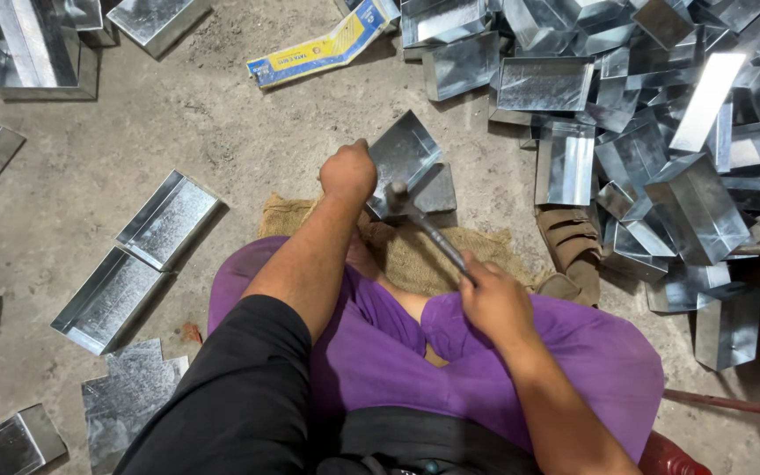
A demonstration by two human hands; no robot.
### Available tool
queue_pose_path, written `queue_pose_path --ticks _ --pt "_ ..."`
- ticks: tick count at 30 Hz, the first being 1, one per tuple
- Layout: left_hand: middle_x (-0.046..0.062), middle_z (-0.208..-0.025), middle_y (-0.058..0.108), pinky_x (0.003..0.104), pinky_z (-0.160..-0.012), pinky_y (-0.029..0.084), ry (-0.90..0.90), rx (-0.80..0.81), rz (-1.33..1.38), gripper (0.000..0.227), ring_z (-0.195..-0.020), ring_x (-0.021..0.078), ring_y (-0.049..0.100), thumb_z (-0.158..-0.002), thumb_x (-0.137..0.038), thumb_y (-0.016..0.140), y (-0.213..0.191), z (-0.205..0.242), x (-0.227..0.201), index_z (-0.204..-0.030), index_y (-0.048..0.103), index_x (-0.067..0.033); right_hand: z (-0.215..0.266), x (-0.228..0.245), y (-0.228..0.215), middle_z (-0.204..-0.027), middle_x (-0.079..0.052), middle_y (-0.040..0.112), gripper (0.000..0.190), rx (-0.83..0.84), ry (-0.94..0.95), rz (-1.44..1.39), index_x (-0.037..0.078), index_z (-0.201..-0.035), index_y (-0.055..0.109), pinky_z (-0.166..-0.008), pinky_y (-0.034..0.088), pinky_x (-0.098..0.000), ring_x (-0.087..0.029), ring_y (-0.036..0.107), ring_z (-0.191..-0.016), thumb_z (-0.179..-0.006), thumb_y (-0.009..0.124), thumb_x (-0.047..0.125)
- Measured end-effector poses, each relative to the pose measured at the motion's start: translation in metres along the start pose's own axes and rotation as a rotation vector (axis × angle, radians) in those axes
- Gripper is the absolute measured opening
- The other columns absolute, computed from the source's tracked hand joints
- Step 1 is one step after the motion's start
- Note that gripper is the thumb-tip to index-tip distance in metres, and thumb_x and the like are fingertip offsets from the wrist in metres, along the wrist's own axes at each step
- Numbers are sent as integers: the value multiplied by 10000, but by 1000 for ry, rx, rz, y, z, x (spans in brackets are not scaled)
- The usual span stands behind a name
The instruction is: The person sits on the floor and repeatedly hammers small rectangular metal pieces to flatten or shape them. They pick up each piece, strike it with a hammer, and place it aside, continuing the process with multiple items.
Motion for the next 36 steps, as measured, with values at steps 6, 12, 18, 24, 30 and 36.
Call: queue_pose_path --ticks 6,12,18,24,30,36 --pt "177 -1189 697 480 -905 554 -153 64 86 357 -1112 378 676 -939 -121 480 -3 2 11 -1246 660 -154 10 4 -23 -825 -92 679 406 -238 42 -276 83 -1335 674 -487 497 -289 -140 647 -622 -932 729 87" --pt "181 -1220 695 484 -914 561 -171 94 73 337 -1129 385 678 -938 -129 501 1 -5 16 -1239 654 -126 17 3 -19 -913 -90 667 423 -445 -162 -353 15 -1401 604 -599 543 -290 -154 667 -727 -993 698 71" --pt "189 -1201 696 510 -909 544 -129 11 98 308 -1110 399 671 -977 -170 456 2 -3 13 -1191 672 -128 -1 7 5 -818 -169 676 420 -103 -33 -49 46 -1248 699 -631 532 -454 -374 674 -716 -831 752 54" --pt "188 -1178 710 490 -914 554 -189 70 110 322 -1111 393 679 -949 -154 458 2 -5 20 -1180 682 -136 19 20 -19 -911 -136 680 398 -365 -132 -330 78 -1318 629 -641 555 -382 -277 714 -742 -929 710 67" --pt "187 -1172 711 484 -926 548 -163 33 110 344 -1116 386 677 -916 -143 473 -6 0 15 -1184 689 -143 5 13 4 -876 -169 682 490 -116 -53 -90 68 -1308 675 -597 529 -441 -353 670 -698 -821 729 44" --pt "195 -1167 707 493 -920 541 -159 14 139 361 -1099 389 677 -948 -144 431 -10 3 15 -1219 668 -141 14 16 -6 -851 -143 674 405 -287 -78 -195 97 -1290 667 -630 538 -412 -300 683 -719 -888 718 93"
Point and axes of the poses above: each hand's wrist, its own z-axis away from the middle knuckle, its own y-axis out of the palm, x = y × z, the point moved 4 cm from there along -z, towards the middle knuckle
